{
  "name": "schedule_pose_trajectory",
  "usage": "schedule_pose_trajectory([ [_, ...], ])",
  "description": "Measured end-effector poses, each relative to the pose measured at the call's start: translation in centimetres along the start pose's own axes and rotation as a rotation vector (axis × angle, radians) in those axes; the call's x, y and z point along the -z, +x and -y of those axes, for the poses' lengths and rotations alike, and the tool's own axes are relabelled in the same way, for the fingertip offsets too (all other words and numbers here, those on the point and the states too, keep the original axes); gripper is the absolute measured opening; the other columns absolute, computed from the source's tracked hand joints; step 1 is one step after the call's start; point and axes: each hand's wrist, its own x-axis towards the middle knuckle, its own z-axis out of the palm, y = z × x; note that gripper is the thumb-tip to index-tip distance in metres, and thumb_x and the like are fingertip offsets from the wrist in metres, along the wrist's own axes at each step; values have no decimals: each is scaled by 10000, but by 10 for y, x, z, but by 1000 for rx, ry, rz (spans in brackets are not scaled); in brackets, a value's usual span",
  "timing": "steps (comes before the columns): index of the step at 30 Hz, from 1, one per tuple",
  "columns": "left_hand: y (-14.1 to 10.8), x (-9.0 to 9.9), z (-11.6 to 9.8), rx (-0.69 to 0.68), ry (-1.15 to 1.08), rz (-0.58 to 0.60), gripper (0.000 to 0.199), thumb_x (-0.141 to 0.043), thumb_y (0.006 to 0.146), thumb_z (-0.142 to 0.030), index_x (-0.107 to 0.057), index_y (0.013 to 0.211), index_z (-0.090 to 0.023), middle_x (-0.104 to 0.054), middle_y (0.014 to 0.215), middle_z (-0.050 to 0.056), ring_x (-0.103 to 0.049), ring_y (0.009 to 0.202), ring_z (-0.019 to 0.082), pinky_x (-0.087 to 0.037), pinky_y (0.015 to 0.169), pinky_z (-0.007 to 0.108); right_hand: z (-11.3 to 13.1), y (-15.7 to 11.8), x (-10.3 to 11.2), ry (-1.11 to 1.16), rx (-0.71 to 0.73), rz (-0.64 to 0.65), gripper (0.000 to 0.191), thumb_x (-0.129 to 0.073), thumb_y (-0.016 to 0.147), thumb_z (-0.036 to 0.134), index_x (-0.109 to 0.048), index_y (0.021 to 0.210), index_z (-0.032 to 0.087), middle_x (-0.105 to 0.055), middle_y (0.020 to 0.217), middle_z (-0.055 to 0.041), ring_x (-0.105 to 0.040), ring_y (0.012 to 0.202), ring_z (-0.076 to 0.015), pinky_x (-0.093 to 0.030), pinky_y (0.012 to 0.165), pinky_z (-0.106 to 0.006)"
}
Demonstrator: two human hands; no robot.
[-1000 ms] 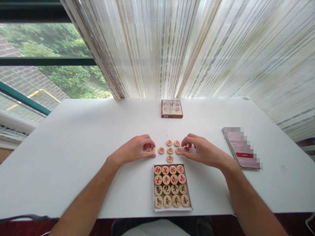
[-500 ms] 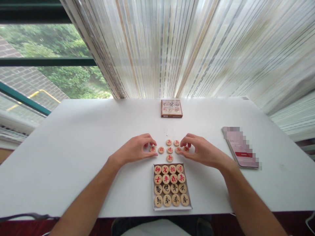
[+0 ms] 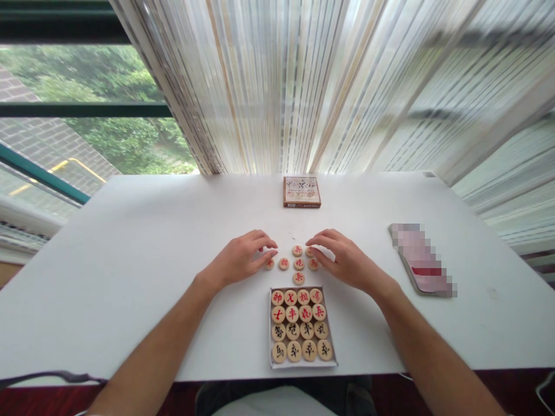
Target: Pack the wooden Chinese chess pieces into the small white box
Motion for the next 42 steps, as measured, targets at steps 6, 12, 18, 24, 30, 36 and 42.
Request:
schedule_pose_trajectory([
  [6,-3,10,-4,14,-39,89,286,-694,887,-433,-707,1088,-231,-666,1044,55,-654,872,184,-535,799,310,5,0,-1,35,10,26,167,-581,984,237,-690,1109,256,-657,1076,-86,-631,1004,-239,-547,882,-409],
  [12,3,0,-11,-45,-8,89,286,-715,879,-402,-709,1110,-232,-658,1073,73,-622,1002,230,-511,881,355,8,1,-1,34,40,51,202,-599,973,233,-708,1137,277,-656,1078,-88,-621,1019,-245,-549,886,-412],
  [18,7,-17,-12,-88,59,58,210,-703,897,-375,-724,1041,-224,-667,1051,66,-603,957,229,-480,886,393,9,1,-6,30,54,25,203,-576,989,254,-709,1142,260,-657,1034,-86,-624,978,-235,-543,856,-386],
  [24,7,-14,-11,-117,26,12,187,-683,924,-344,-712,1050,-209,-676,1065,77,-611,1001,232,-485,906,390,10,1,-8,42,57,-5,181,-560,1001,260,-701,1112,245,-667,1008,-81,-636,939,-223,-539,829,-374],
  [30,4,-10,-17,-109,-109,-109,214,-643,963,-316,-655,1144,-202,-721,1057,66,-654,883,179,-527,867,348,19,1,-7,155,-58,-43,133,-556,1012,322,-635,1087,244,-705,987,-55,-667,880,-192,-551,728,-312],
  [36,2,-18,-23,-98,-213,-116,266,-662,954,-343,-659,1179,-201,-737,1044,62,-669,805,151,-565,800,311,26,0,-14,276,-77,-34,117,-571,999,352,-571,1046,245,-708,870,-17,-659,769,-159,-531,682,-283],
  [42,3,-21,-24,-128,-258,-120,270,-671,953,-352,-669,1187,-216,-731,1022,60,-651,796,149,-561,787,306,32,2,-21,394,-72,-39,120,-613,974,341,-561,1013,240,-708,883,-14,-654,741,-141,-528,678,-276],
])
